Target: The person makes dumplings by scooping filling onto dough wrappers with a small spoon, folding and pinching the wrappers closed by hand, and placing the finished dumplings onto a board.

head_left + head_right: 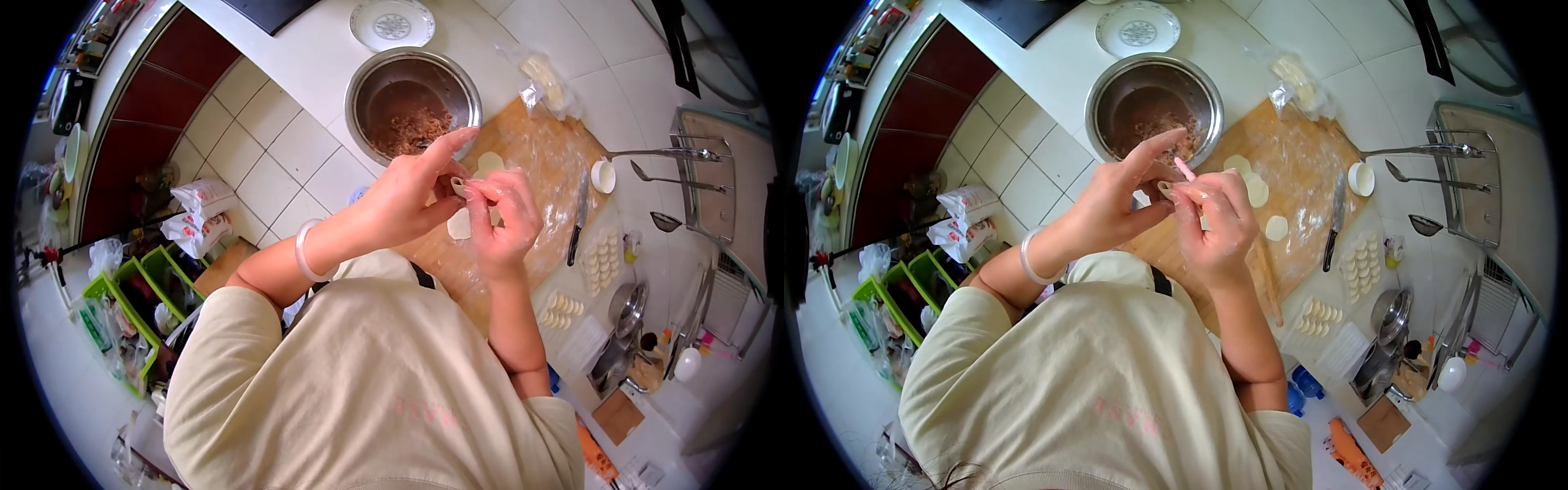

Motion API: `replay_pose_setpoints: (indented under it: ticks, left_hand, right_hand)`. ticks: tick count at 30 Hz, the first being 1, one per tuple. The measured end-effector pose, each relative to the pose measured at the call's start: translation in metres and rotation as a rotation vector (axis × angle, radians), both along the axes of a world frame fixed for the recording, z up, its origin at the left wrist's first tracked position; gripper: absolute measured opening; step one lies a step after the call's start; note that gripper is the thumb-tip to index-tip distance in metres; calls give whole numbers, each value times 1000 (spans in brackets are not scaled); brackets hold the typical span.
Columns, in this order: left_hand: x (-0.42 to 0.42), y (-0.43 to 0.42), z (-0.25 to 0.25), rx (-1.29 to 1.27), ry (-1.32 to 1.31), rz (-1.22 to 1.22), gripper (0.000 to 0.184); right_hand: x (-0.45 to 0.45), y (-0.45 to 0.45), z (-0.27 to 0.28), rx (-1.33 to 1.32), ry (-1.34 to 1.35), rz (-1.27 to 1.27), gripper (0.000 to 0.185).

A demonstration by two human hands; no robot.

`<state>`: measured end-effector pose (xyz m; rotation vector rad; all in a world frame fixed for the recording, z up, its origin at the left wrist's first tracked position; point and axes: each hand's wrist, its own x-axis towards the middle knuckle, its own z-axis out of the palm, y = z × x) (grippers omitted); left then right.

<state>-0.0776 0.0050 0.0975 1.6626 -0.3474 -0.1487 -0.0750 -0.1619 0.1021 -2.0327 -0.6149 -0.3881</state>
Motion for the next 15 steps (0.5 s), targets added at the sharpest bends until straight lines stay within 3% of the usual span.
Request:
replay_pose_setpoints:
  ticks: [5,15]
  left_hand:
    - [0,-4,-8,-17,-153,44,70]
    - [2,-5,-8,-42,-168,43,73]
  right_hand:
    - [5,6,11,1,65,29,11]
    - [11,1,13,-55,30,70,13]
